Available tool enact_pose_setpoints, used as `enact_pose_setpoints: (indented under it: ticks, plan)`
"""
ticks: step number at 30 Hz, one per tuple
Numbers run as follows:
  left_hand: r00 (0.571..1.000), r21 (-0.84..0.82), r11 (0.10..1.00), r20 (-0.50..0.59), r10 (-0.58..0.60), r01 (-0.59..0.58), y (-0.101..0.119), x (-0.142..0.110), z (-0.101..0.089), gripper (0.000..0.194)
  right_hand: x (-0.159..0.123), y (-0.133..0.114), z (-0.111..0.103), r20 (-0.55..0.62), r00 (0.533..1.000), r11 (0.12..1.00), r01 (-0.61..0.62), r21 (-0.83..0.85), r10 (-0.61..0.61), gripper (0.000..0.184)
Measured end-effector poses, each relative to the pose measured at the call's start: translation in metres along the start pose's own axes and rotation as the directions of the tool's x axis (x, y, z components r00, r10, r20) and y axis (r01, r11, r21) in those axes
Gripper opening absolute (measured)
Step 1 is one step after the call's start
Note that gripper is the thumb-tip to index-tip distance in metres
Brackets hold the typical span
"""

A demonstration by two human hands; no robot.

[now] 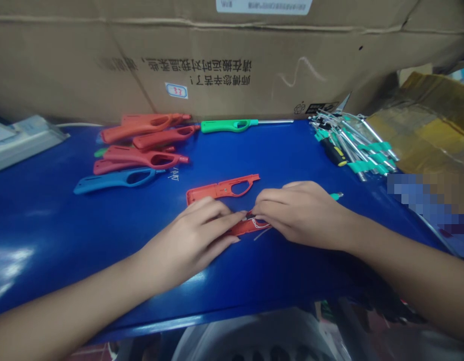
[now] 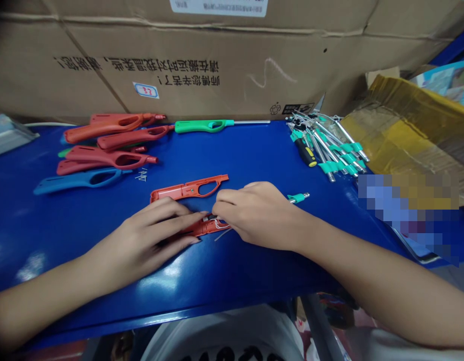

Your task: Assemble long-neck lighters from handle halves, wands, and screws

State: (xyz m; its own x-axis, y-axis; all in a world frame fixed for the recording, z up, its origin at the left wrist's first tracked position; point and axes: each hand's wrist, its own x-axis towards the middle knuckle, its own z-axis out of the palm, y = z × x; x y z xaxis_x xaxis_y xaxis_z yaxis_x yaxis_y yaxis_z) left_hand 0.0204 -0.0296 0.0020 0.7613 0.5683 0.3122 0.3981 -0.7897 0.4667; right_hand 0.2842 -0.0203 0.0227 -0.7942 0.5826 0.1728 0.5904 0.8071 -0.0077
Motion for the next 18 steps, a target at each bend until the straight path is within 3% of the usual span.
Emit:
enact_pose_setpoints:
  ticks: [18]
  plan:
    - [1.0,0.006,1.0,0.005,-0.002,0.002,0.0005,-0.0007,0.0,0.039,-0.0012,-0.0028,-0.0037,-0.057,0.998,0.999,0.011,-0.035,-0.013,0.02]
